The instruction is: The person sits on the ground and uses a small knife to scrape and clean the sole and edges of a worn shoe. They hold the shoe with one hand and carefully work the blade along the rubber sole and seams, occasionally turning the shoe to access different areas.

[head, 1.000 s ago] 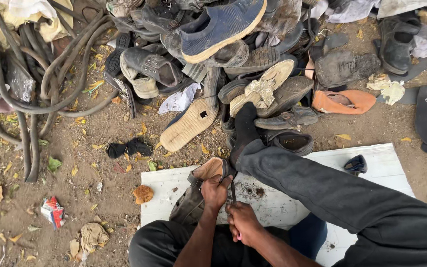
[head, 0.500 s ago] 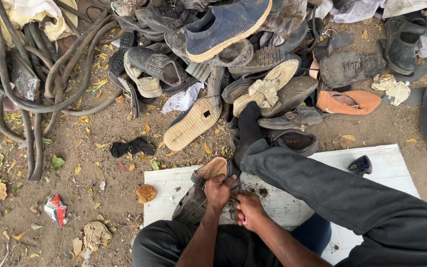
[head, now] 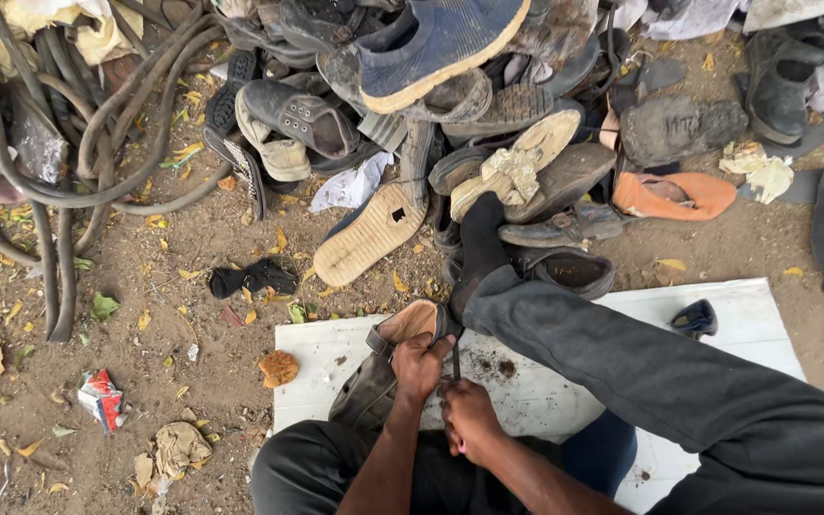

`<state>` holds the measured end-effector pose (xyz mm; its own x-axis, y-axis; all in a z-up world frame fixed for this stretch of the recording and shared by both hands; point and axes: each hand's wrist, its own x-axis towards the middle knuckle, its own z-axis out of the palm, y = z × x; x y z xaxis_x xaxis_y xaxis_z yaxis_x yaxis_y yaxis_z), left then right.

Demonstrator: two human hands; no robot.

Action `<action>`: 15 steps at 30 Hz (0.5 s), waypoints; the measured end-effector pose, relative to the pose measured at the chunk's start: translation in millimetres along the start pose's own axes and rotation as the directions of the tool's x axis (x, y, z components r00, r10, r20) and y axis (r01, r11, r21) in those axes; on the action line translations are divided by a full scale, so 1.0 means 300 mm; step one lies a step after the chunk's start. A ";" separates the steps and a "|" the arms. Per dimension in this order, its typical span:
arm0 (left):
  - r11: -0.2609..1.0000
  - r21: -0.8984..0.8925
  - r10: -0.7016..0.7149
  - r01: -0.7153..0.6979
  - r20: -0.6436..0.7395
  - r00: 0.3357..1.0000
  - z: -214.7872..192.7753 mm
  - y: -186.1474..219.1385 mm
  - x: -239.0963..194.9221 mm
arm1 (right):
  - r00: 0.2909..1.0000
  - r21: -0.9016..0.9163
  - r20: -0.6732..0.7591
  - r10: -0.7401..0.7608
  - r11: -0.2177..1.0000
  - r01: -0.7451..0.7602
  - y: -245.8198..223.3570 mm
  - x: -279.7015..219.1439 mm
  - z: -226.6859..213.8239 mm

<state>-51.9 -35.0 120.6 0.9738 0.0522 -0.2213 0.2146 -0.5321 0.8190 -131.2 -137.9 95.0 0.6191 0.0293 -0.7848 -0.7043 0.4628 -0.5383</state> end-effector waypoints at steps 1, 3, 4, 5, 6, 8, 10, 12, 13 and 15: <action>1.000 0.007 -0.008 0.008 0.004 1.000 -0.005 0.016 0.010 | 1.000 -0.006 0.008 0.000 1.000 0.000 -0.020 0.010 0.002; 1.000 0.012 -0.003 0.003 -0.012 1.000 -0.012 0.035 0.032 | 0.999 0.037 -0.022 0.049 0.998 -0.048 -0.036 0.021 0.011; 1.000 0.027 -0.012 0.012 -0.009 1.000 -0.018 0.026 0.020 | 0.995 0.071 -0.040 0.090 0.994 -0.087 -0.020 0.019 0.021; 1.000 0.029 0.000 0.000 -0.010 1.000 -0.020 0.015 0.012 | 0.998 0.076 0.004 0.066 0.995 -0.066 0.015 -0.002 0.028; 1.000 0.027 0.009 -0.009 -0.006 1.000 -0.017 0.003 -0.009 | 0.998 0.082 0.041 0.045 0.995 -0.048 0.044 -0.026 0.028; 0.999 -0.013 0.044 -0.045 -0.015 0.999 -0.021 0.009 -0.008 | 0.995 -0.019 0.079 0.065 0.998 -0.063 0.055 -0.072 0.042; 0.991 -0.092 0.090 -0.093 -0.036 0.995 -0.030 0.035 0.015 | 0.987 -0.232 0.056 0.151 0.963 -0.134 0.057 -0.149 0.050; 0.996 -0.041 0.078 -0.079 -0.025 0.997 -0.031 0.033 0.012 | 0.983 -0.171 0.062 0.173 0.972 -0.160 0.049 -0.189 0.033; 0.998 -0.014 0.068 -0.068 -0.023 0.997 -0.025 0.023 0.005 | 0.980 -0.143 0.069 0.188 0.974 -0.177 0.046 -0.199 0.016; 0.993 0.117 0.019 -0.010 -0.077 0.997 0.002 -0.006 -0.033 | 0.977 -0.178 0.075 0.199 0.967 -0.183 0.055 -0.219 -0.027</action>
<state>-61.8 -35.1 120.8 0.9805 0.1074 -0.1643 0.1950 -0.6282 0.7532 -186.3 -139.4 135.2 0.4913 0.1874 -0.8506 -0.8559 0.2846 -0.4317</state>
